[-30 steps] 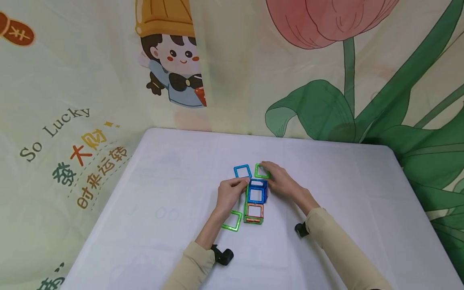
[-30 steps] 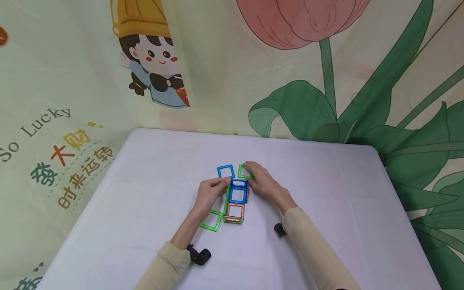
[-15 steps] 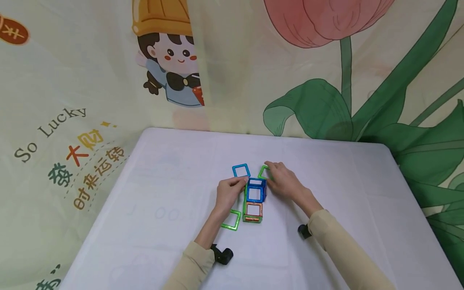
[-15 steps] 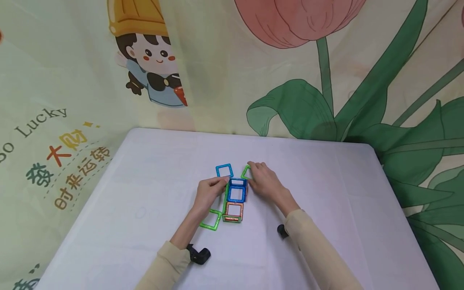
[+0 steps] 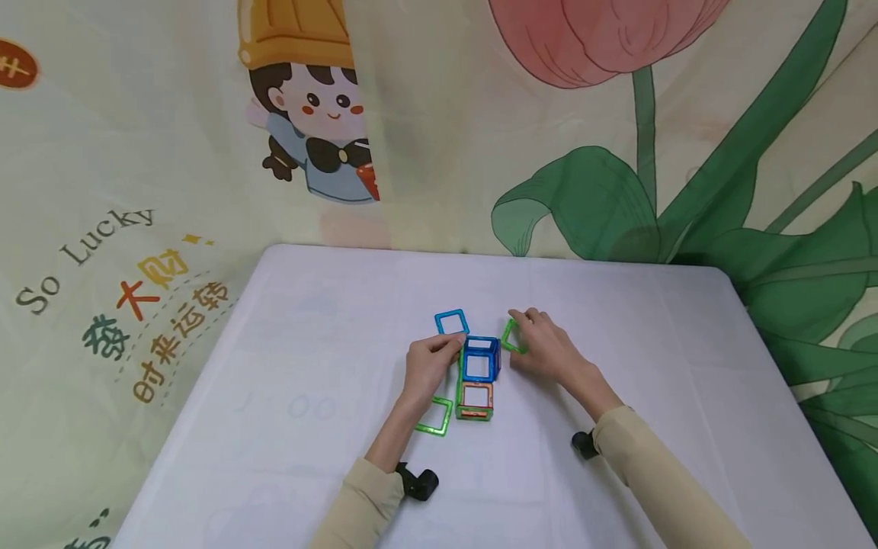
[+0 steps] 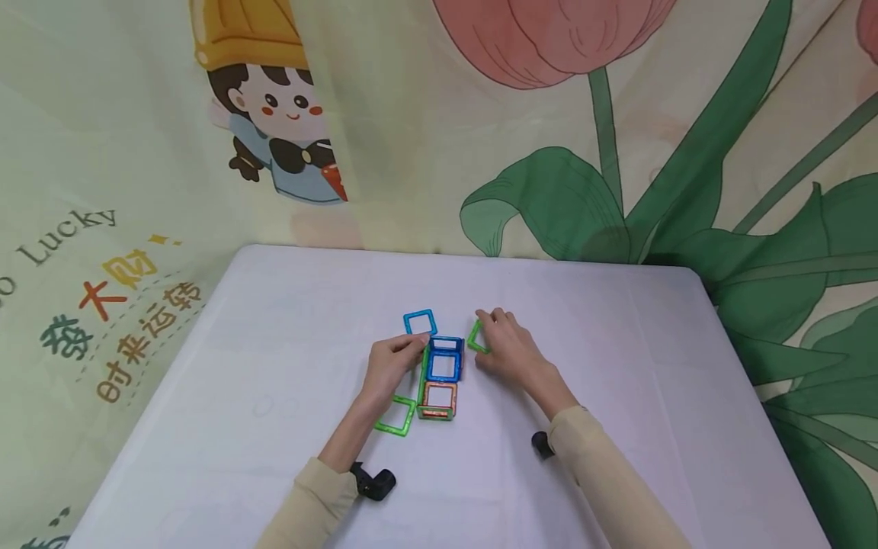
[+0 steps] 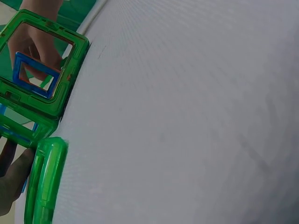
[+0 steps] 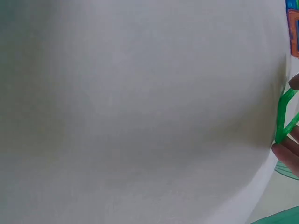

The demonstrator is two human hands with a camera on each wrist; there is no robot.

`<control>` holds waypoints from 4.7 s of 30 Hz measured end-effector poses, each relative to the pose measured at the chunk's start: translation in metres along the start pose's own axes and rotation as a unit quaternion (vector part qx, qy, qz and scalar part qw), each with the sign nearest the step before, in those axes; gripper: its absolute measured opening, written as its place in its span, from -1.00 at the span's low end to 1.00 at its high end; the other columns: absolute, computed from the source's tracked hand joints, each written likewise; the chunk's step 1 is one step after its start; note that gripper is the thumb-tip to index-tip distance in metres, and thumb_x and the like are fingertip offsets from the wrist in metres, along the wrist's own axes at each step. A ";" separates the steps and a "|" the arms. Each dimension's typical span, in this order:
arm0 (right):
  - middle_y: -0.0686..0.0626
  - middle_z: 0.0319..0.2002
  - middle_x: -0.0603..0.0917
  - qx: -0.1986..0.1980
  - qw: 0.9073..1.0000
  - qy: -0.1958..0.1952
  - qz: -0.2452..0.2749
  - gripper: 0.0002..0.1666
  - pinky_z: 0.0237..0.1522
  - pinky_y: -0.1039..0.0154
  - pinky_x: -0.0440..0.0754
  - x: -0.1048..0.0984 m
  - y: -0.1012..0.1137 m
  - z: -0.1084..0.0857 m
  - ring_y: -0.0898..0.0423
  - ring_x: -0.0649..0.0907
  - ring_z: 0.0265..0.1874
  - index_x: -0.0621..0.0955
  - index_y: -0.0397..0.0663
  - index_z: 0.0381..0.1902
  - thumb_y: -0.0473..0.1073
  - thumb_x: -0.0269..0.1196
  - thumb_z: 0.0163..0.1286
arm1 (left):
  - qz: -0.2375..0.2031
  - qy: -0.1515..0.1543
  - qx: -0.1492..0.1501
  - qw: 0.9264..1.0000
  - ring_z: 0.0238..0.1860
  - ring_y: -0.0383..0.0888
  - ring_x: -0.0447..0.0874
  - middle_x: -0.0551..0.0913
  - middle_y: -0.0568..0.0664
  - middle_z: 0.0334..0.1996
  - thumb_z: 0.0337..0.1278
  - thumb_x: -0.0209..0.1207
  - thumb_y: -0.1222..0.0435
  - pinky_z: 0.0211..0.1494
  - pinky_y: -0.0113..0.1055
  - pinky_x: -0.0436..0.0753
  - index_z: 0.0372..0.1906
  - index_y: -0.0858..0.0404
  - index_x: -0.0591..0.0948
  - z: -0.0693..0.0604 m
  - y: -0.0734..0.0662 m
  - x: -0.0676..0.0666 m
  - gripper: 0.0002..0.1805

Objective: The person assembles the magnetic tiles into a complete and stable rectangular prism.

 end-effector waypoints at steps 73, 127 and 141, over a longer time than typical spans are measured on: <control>-0.23 0.21 0.51 -0.028 0.936 -0.041 0.349 -0.15 0.31 0.03 0.56 0.023 0.047 -0.097 -0.19 0.56 0.28 0.32 -0.27 0.24 -0.43 0.51 0.05 | 0.002 0.018 -0.015 1.000 -0.06 -0.16 0.68 0.79 -0.03 -0.05 0.35 0.30 0.02 0.05 -0.39 0.68 0.03 0.13 0.80 -0.010 0.001 -0.006 -0.66; -0.13 0.08 0.66 0.096 0.919 -0.050 0.379 -0.61 0.10 0.13 0.72 0.026 0.045 -0.093 -0.01 0.69 0.08 0.45 -0.16 0.15 -0.16 0.27 0.46 | -0.009 0.017 -0.012 1.000 -0.12 -0.19 0.67 0.79 0.01 -0.06 0.35 0.32 0.06 -0.02 -0.45 0.67 0.03 0.17 0.80 -0.010 -0.004 -0.003 -0.67; -0.11 0.13 0.65 0.115 0.912 -0.043 0.392 -0.57 0.14 0.09 0.70 0.030 0.044 -0.094 -0.01 0.67 0.11 0.47 -0.15 0.19 -0.12 0.28 0.47 | -0.010 0.014 -0.015 1.000 -0.09 -0.18 0.68 0.79 0.01 -0.03 0.35 0.31 0.03 0.02 -0.43 0.68 0.03 0.17 0.80 -0.011 -0.002 -0.004 -0.65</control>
Point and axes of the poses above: each hand's wrist, its own z-axis towards the middle knuckle, its own x-axis out of the palm, y = z × x, the point moved 8 cm from there along z, towards the middle knuckle
